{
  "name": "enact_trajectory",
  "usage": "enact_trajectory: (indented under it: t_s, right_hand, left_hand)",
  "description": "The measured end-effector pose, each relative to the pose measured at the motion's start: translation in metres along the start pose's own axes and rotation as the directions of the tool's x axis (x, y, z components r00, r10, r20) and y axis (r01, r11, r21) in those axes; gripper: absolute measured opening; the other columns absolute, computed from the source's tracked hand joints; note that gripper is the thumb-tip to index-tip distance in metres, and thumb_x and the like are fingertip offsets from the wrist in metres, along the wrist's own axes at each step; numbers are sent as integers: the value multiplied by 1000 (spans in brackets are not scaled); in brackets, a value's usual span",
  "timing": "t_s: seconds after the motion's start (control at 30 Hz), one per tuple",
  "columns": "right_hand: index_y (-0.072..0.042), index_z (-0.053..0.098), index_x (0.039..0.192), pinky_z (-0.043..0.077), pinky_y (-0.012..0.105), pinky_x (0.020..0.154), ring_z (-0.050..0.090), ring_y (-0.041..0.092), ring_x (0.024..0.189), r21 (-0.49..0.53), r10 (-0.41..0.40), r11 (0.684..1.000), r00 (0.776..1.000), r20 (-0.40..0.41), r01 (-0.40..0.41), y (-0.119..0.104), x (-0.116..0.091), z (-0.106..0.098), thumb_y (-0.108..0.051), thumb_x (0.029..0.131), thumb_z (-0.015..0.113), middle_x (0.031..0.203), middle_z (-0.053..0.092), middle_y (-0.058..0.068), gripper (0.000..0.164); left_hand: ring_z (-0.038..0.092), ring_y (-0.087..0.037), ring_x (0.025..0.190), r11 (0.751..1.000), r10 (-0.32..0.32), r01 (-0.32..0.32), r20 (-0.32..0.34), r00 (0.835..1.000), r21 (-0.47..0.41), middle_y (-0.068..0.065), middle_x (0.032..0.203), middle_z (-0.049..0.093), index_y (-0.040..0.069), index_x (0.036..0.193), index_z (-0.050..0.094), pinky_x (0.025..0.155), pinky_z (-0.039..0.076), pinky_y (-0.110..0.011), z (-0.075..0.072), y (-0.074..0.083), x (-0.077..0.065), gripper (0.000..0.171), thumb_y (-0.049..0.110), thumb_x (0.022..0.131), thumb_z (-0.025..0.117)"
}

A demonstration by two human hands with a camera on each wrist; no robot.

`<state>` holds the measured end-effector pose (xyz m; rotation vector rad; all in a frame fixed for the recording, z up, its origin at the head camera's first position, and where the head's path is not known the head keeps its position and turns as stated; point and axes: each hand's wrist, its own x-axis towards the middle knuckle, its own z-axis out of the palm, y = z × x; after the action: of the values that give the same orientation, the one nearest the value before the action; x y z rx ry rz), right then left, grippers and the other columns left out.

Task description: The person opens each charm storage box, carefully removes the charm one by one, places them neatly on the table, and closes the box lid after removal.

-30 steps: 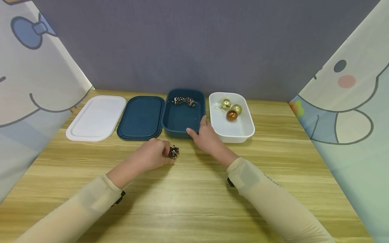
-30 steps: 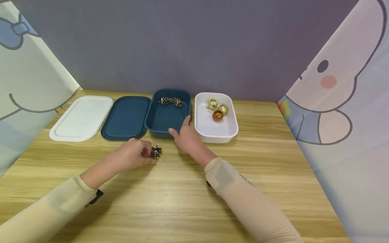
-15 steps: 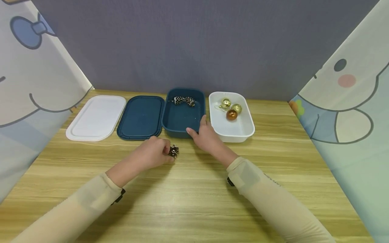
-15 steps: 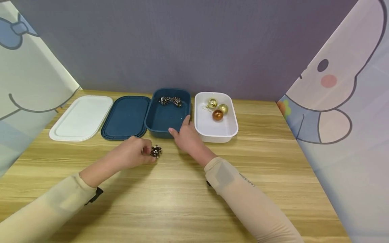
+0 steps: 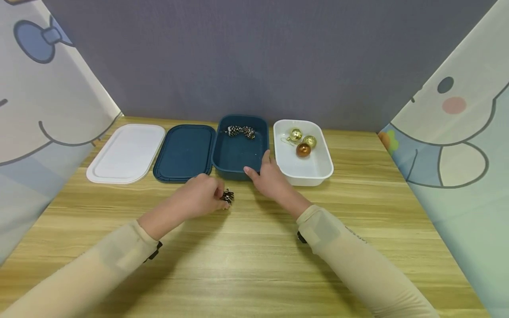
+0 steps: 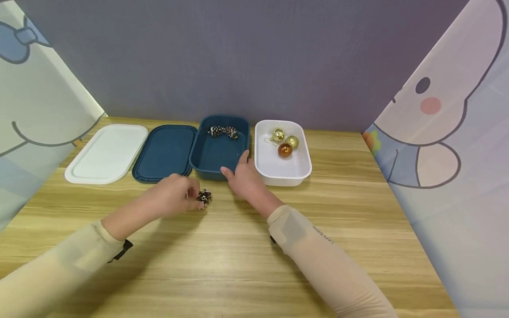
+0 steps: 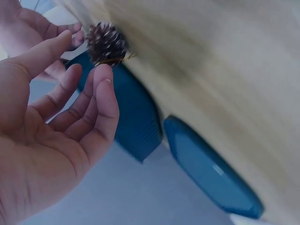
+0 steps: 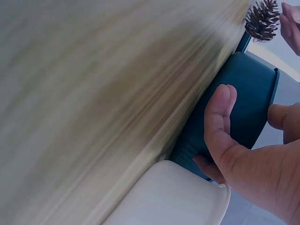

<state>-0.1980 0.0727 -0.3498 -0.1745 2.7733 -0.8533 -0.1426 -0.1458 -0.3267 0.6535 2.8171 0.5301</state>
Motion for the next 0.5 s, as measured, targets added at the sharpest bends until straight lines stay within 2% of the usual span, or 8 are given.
enact_trajectory:
  t_s: [0.13,0.3,0.4,0.5]
  right_hand:
    - [2,-7,168,30,52,132,17,39,165,9,0,1000,1000,1,0,-2,-1,1,-57,110,49,178,5,27,101]
    - [1,-8,168,30,53,132,17,40,165,21,1,1000,1000,6,-1,-3,-1,2,-56,110,50,178,4,26,100]
    - [1,-8,168,30,53,132,16,40,165,23,7,1000,1000,5,-7,-2,-2,2,-56,110,50,178,3,27,100]
    - [1,-9,168,29,54,132,16,41,165,25,12,1000,1000,6,-12,-1,-2,1,-56,110,50,178,3,27,100]
  left_hand:
    - [49,-16,64,999,-29,28,26,999,47,-1,73,56,13,83,65,58,38,-29,-21,4,-7,27,28,93,84]
    - [55,-19,68,992,-43,43,1,999,117,-5,83,62,10,93,68,62,43,-31,-58,12,-10,23,28,95,82]
    - [58,-20,68,985,-35,40,-30,999,170,-7,85,64,10,94,67,63,46,-33,-81,19,1,24,29,97,81]
    - [62,-22,71,972,-41,53,-57,998,231,-8,91,66,10,97,68,67,50,-37,-98,25,22,25,33,98,79]
